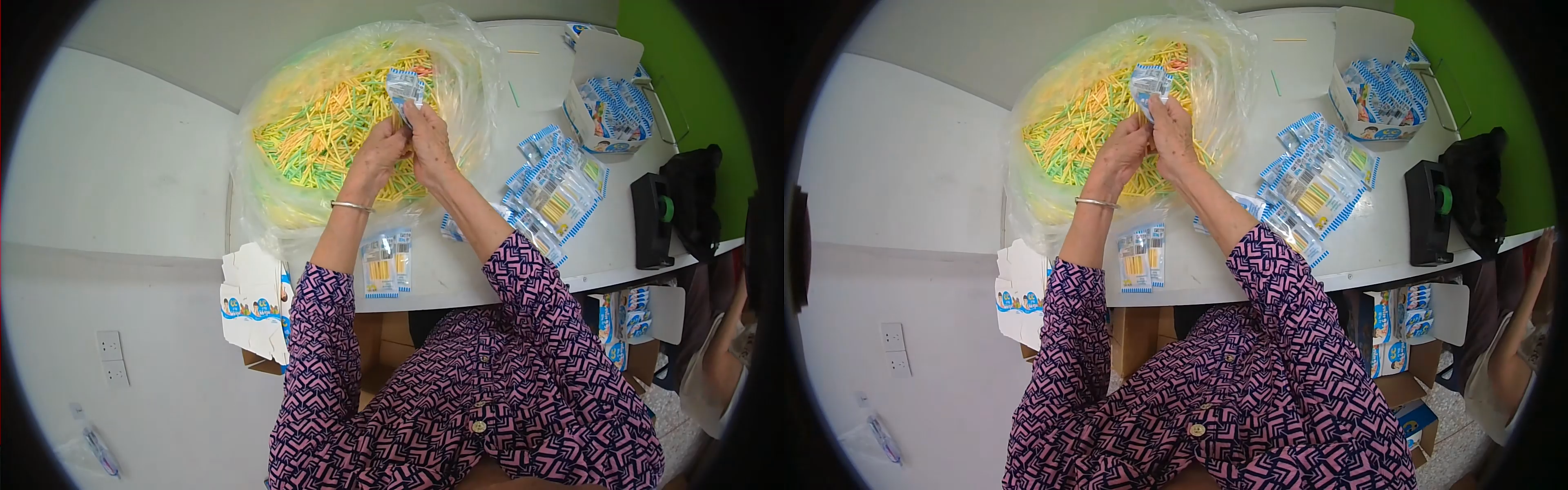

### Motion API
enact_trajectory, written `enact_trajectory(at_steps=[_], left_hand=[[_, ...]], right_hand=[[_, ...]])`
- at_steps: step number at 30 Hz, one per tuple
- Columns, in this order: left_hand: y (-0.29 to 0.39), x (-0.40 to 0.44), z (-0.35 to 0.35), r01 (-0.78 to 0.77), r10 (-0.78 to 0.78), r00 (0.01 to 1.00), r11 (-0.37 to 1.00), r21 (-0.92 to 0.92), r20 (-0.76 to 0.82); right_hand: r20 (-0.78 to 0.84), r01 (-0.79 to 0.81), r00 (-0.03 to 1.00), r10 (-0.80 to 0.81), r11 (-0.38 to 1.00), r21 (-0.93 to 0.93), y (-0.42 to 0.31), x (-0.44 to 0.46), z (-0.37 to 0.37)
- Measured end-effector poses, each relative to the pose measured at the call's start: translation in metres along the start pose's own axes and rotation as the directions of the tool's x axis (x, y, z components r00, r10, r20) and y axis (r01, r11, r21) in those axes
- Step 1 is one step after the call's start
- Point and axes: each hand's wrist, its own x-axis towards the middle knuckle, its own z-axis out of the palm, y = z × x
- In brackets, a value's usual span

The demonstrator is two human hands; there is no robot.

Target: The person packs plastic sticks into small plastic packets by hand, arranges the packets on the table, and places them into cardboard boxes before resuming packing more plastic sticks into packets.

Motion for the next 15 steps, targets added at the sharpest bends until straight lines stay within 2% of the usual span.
enact_trajectory(at_steps=[2, 3, 5, 6, 8, 9, 11, 15], left_hand=[[-0.003, 0.004, -0.005, -0.059, 0.057, 0.998, 0.990, 0.126, 0.017], [-0.004, 0.007, -0.008, -0.059, 0.058, 0.998, 0.990, 0.125, 0.015], [-0.005, 0.014, -0.014, 0.058, -0.058, 0.998, 0.998, -0.007, 0.019], [-0.001, 0.011, -0.010, 0.057, -0.056, 0.998, 0.998, -0.008, 0.019], [0.014, 0.002, 0.001, 0.074, -0.084, 0.996, 0.949, -0.308, -0.019], [0.012, 0.004, -0.003, 0.072, -0.082, 0.996, 0.949, -0.306, -0.019], [0.008, 0.007, -0.014, 0.059, -0.081, 0.997, 0.836, -0.546, -0.017], [0.009, 0.006, -0.010, 0.001, -0.013, 1.000, 0.779, -0.627, -0.015]], right_hand=[[-0.001, 0.050, 0.999, -0.050, 0.998, 0.035, -0.001, -0.001, 0.006], [0.001, 0.049, 0.999, -0.049, 0.998, 0.035, -0.002, 0.000, 0.006], [0.039, -0.057, 0.998, 0.055, 0.996, 0.070, -0.004, 0.001, 0.004], [0.040, -0.057, 0.998, 0.054, 0.996, 0.068, -0.007, 0.001, 0.006], [0.020, 0.067, 0.998, -0.067, 0.998, 0.014, -0.017, 0.001, 0.011], [0.021, 0.069, 0.997, -0.069, 0.998, 0.016, -0.024, 0.000, 0.011], [-0.035, 0.068, 0.997, -0.068, 0.998, 0.009, -0.037, -0.001, 0.009], [-0.135, 0.106, 0.986, -0.098, 0.993, 0.059, -0.015, 0.003, 0.000]])
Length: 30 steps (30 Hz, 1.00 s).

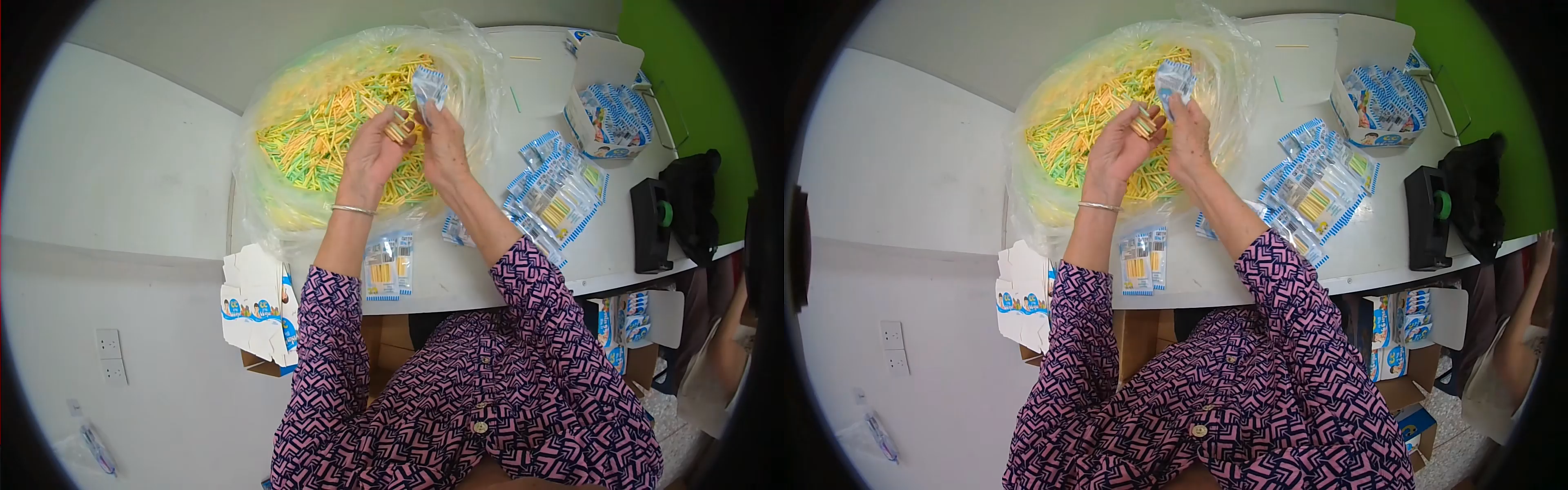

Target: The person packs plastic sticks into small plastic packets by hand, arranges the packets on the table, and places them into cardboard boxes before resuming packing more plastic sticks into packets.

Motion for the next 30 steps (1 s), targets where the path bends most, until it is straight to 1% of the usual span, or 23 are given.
enact_trajectory(at_steps=[2, 3, 5, 9, 11, 12, 14, 15, 17, 18, 20, 21, 23, 24, 26, 27, 28, 29, 30], left_hand=[[-0.012, 0.003, 0.007, -0.018, 0.020, 0.996, 0.999, -0.026, 0.086], [-0.016, 0.001, 0.012, -0.015, 0.017, 0.996, 1.000, -0.025, 0.085], [-0.022, -0.004, 0.021, -0.186, 0.182, 0.982, 0.965, 0.185, 0.043], [-0.028, -0.002, 0.016, -0.179, 0.182, 0.983, 0.968, 0.174, 0.001], [-0.028, -0.005, 0.022, -0.198, 0.194, 0.980, 0.960, 0.197, 0.040], [-0.029, -0.007, 0.024, -0.197, 0.193, 0.980, 0.960, 0.198, 0.039], [-0.031, -0.008, 0.030, -0.253, 0.255, 0.967, 0.954, 0.159, 0.007], [-0.031, -0.006, 0.028, -0.254, 0.256, 0.967, 0.954, 0.158, 0.007], [-0.032, -0.002, 0.023, -0.247, 0.247, 0.969, 0.960, 0.134, 0.013], [-0.032, -0.003, 0.025, -0.246, 0.247, 0.969, 0.960, 0.136, 0.011], [-0.036, -0.002, 0.031, -0.228, 0.237, 0.968, 0.969, 0.098, -0.086], [-0.037, -0.002, 0.035, -0.228, 0.236, 0.968, 0.969, 0.098, -0.087], [-0.037, -0.003, 0.040, -0.329, 0.340, 0.934, 0.938, 0.108, -0.109], [-0.037, -0.001, 0.035, -0.330, 0.341, 0.934, 0.938, 0.108, -0.110], [-0.034, 0.007, 0.017, -0.370, 0.404, 0.907, 0.899, 0.233, -0.119], [-0.027, 0.006, 0.013, -0.366, 0.400, 0.908, 0.902, 0.231, -0.123], [-0.016, 0.003, 0.007, -0.378, 0.477, 0.874, 0.789, 0.484, -0.095], [-0.005, 0.000, 0.001, -0.359, 0.540, 0.841, 0.617, 0.701, -0.044], [0.006, 0.002, -0.011, -0.352, 0.535, 0.844, 0.621, 0.701, -0.050]], right_hand=[[-0.027, -0.075, 0.996, 0.081, 0.979, 0.191, 0.008, -0.009, 0.007], [-0.030, -0.074, 0.996, 0.081, 0.979, 0.192, 0.010, -0.008, 0.008], [-0.082, -0.038, 0.995, 0.052, 0.985, 0.168, 0.013, -0.006, 0.009], [-0.050, -0.049, 0.997, 0.059, 0.983, 0.176, 0.007, -0.008, 0.011], [-0.068, -0.014, 0.997, 0.021, 0.995, 0.099, 0.000, -0.013, 0.014], [-0.069, -0.015, 0.997, 0.022, 0.995, 0.099, 0.002, -0.011, 0.012], [-0.042, 0.119, 0.991, -0.129, 0.974, -0.195, 0.007, -0.004, 0.006], [-0.041, 0.118, 0.991, -0.129, 0.974, -0.195, 0.010, -0.001, 0.004], [0.022, 0.250, 0.964, -0.265, 0.876, -0.413, 0.017, 0.004, -0.001], [0.022, 0.249, 0.965, -0.263, 0.877, -0.411, 0.019, 0.004, 0.000], [0.020, 0.271, 0.952, -0.304, 0.815, -0.512, 0.022, 0.005, 0.002], [0.019, 0.270, 0.953, -0.304, 0.815, -0.512, 0.022, 0.007, 0.001], [0.035, 0.254, 0.964, -0.265, 0.866, -0.430, 0.025, 0.009, 0.002], [0.037, 0.254, 0.964, -0.264, 0.867, -0.430, 0.026, 0.012, 0.001], [0.093, 0.223, 0.974, -0.205, 0.932, -0.285, 0.025, 0.020, -0.007], [0.090, 0.219, 0.975, -0.201, 0.932, -0.289, 0.019, 0.021, -0.011], [0.097, 0.229, 0.973, -0.208, 0.917, -0.327, 0.005, 0.021, -0.013], [0.103, 0.238, 0.971, -0.215, 0.900, -0.364, -0.009, 0.020, -0.015], [0.135, 0.277, 0.960, -0.246, 0.908, -0.314, -0.024, 0.015, -0.012]])
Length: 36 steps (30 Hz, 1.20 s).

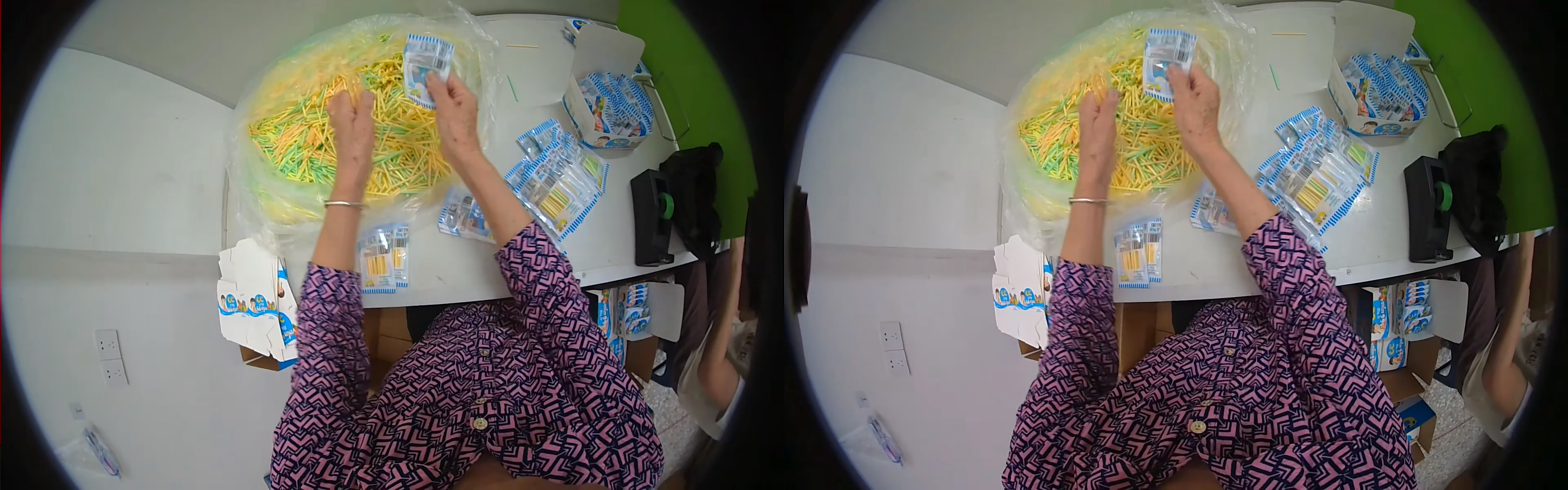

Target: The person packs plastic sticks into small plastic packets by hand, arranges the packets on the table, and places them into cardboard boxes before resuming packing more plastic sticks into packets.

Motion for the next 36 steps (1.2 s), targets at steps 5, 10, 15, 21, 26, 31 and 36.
enact_trajectory(at_steps=[5, 10, 15, 21, 26, 31, 36], left_hand=[[-0.008, -0.006, -0.032, -0.592, 0.371, 0.791, 0.265, 0.761, 0.487], [0.025, -0.022, -0.028, -0.499, 0.160, 0.863, 0.122, 0.858, 0.480], [0.053, 0.009, -0.028, -0.434, 0.162, 0.854, 0.744, 0.508, 0.494], [0.017, -0.017, -0.001, -0.762, -0.024, 0.647, -0.058, 0.645, 0.762], [-0.005, -0.020, 0.011, -0.758, 0.097, 0.617, -0.193, 0.623, 0.781], [-0.030, -0.014, 0.024, -0.766, 0.214, 0.589, -0.158, 0.623, 0.779], [-0.024, -0.011, 0.019, -0.777, 0.140, 0.595, -0.151, 0.611, 0.792]], right_hand=[[0.072, -0.015, 0.997, 0.013, 1.000, 0.020, -0.015, 0.008, -0.032], [0.165, -0.080, 0.980, 0.114, 0.976, -0.202, -0.027, -0.008, -0.053], [0.307, -0.170, 0.923, 0.233, 0.961, -0.217, -0.044, -0.021, -0.064], [0.254, -0.167, 0.939, 0.233, 0.952, -0.256, -0.075, -0.026, -0.076], [0.312, -0.133, 0.922, 0.231, 0.943, -0.305, -0.064, -0.023, -0.090], [0.255, -0.175, 0.938, 0.232, 0.958, -0.229, -0.072, -0.029, -0.072], [0.254, -0.149, 0.945, 0.206, 0.963, -0.226, -0.079, -0.028, -0.076]])
